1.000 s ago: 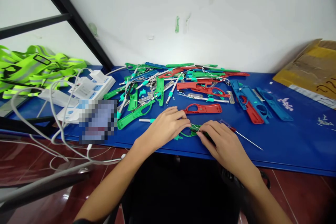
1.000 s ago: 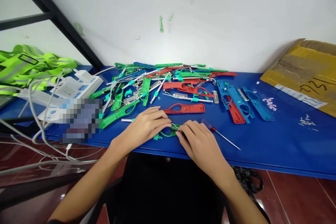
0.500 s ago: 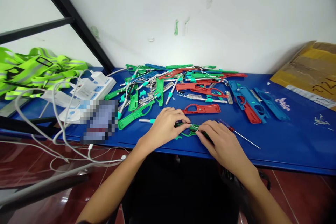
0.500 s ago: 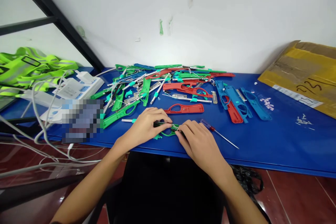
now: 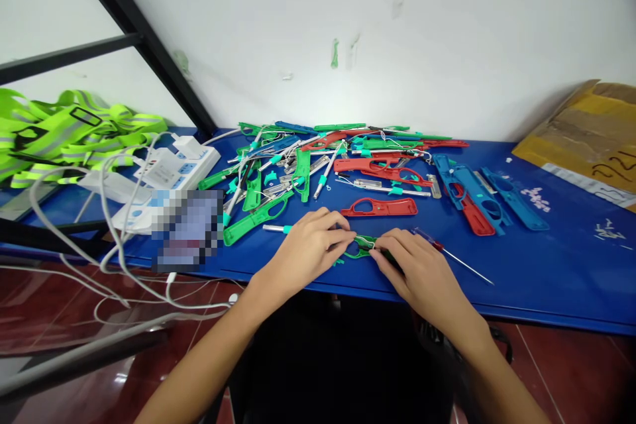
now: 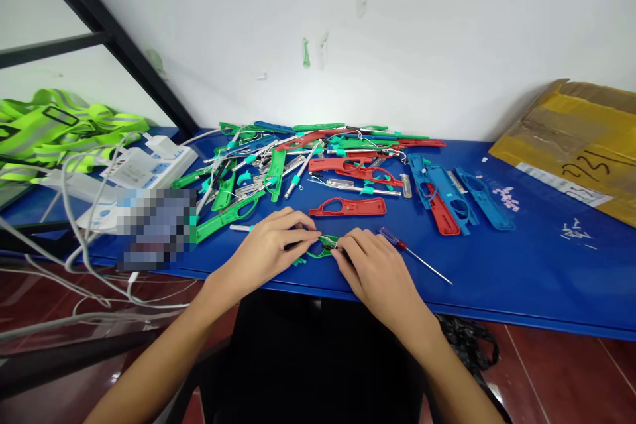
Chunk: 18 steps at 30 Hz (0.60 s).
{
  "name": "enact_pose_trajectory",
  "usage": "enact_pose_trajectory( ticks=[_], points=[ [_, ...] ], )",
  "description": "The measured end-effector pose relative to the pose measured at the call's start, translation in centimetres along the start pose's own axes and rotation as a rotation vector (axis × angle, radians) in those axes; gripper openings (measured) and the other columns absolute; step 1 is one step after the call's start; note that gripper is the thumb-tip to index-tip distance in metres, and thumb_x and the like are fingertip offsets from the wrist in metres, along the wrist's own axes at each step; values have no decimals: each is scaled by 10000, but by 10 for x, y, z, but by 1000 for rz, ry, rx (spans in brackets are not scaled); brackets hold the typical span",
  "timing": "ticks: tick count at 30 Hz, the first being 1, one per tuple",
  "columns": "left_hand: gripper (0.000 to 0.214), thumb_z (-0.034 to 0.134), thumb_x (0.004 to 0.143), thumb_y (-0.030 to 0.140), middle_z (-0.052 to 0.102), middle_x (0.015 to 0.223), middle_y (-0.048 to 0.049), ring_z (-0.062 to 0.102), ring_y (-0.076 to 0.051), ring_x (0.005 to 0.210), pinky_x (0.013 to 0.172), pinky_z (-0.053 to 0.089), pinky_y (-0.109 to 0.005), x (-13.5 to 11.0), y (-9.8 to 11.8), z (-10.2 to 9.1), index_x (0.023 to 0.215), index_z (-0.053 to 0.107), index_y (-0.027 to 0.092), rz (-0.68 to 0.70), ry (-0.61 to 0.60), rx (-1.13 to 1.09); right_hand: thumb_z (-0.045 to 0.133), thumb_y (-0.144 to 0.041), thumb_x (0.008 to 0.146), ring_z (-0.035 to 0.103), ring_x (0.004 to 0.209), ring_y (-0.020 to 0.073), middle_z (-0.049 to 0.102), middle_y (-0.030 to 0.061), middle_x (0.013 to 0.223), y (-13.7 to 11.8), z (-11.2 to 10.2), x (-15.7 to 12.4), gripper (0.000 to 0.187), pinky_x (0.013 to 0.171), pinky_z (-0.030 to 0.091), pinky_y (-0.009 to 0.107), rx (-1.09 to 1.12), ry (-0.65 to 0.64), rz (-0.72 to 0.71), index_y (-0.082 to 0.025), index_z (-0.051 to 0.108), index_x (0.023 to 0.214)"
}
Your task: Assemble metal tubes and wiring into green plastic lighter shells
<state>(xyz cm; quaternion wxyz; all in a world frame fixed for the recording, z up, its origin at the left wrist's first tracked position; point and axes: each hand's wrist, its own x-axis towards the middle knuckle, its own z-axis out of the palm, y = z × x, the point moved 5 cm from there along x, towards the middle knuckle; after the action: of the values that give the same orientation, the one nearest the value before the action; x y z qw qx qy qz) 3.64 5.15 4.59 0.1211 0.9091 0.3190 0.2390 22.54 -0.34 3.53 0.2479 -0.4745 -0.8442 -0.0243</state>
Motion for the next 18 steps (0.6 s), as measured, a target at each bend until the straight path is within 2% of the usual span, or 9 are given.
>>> enact_pose_trajectory(
  ticks=[4,6,9,11,14,18],
  points=[
    [278,546,1156,259,754,1286,-106,688,-258,1100,960,585,-438,-9,9,-5,1269,794,206,39,-46,125,463,-307,1186,731,904,218,776,64,1055,0,1,0,224,840,509,387,-8,3,-7,-217,650,1101],
    [312,519,1170,288,745,1350,-109,683,-279,1193,1031,572,-480,-13,10,-6,1370,747,216,47,-58,149,468,-311,1186,731,900,218,777,65,1062,1,1,0,216,847,512,385,-6,5,-2,-220,648,1109],
    [366,528,1170,307,670,1528,-121,609,-306,1392,1210,472,-559,-22,9,-12,1506,644,221,68,-24,124,472,-319,1186,734,910,222,774,65,1077,1,1,-1,209,860,513,386,6,-6,7,-222,645,1123],
    [386,580,1151,328,625,1583,-132,553,-311,1462,1271,408,-576,-32,7,-19,1520,618,220,79,11,86,477,-317,1185,735,921,223,770,65,1088,1,1,-2,203,871,516,391,19,-15,10,-220,645,1127],
    [263,664,1112,352,695,1433,-112,619,-292,1318,1164,485,-505,-47,3,-28,1346,723,247,42,6,61,494,-310,1179,721,903,215,764,59,1086,0,0,-2,188,874,522,394,37,-20,17,-221,649,1120],
    [232,660,1112,304,722,1290,-90,643,-263,1175,1037,511,-431,-57,0,-29,1322,745,251,-2,-35,53,519,-299,1170,701,858,209,755,48,1060,1,0,-1,160,842,517,386,48,-17,26,-222,641,1101]
  ],
)
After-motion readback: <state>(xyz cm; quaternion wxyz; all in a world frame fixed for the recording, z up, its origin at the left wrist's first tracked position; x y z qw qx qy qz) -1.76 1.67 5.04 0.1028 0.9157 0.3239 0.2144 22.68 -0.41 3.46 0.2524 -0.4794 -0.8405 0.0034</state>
